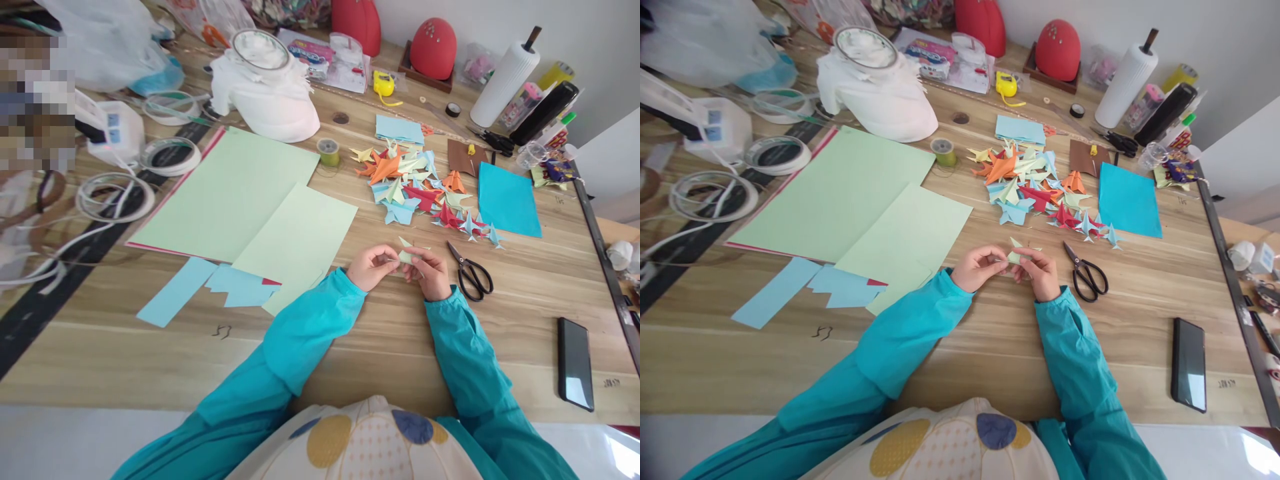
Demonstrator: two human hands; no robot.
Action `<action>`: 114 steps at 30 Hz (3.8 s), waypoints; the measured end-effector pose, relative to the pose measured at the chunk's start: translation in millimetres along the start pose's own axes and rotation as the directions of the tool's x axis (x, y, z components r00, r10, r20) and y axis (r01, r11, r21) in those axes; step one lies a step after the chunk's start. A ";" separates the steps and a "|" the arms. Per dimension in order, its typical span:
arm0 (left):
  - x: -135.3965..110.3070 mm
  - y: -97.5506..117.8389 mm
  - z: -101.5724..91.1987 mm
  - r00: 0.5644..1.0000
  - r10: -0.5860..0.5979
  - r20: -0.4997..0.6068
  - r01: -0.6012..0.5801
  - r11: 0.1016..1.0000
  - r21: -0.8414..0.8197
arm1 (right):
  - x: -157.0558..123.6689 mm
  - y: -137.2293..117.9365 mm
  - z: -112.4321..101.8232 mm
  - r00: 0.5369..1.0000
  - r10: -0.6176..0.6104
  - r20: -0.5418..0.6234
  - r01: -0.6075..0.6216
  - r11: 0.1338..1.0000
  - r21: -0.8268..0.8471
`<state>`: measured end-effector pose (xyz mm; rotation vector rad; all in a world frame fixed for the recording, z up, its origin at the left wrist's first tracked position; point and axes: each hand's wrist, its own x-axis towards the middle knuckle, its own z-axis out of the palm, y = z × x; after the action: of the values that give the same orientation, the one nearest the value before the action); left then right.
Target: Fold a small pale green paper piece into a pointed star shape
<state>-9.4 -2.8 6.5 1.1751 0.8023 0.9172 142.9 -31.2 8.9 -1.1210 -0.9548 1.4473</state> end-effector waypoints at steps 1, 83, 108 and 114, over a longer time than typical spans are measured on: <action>0.0 -0.7 0.0 0.999 0.032 -0.003 -0.032 0.999 0.022 | 0.4 0.6 -0.2 1.000 -0.005 -0.004 0.005 1.000 -0.001; 4.9 -9.6 -8.4 0.993 -0.027 0.115 0.021 0.998 0.056 | 10.3 21.0 -5.2 0.994 -0.072 0.080 0.067 0.996 0.066; 4.4 -7.0 -3.9 0.998 -0.032 0.046 0.032 0.999 0.000 | 8.8 18.1 0.2 0.990 -0.117 0.083 0.116 0.993 0.012; 5.7 -6.8 -3.8 0.998 -0.065 0.015 0.065 0.998 -0.002 | 7.6 15.0 0.8 0.984 -0.134 0.117 0.136 0.991 -0.009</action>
<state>-9.2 3.0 -1.2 1.1455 0.8224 0.8549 138.2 -26.1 -6.4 -0.9726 -1.1057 1.4079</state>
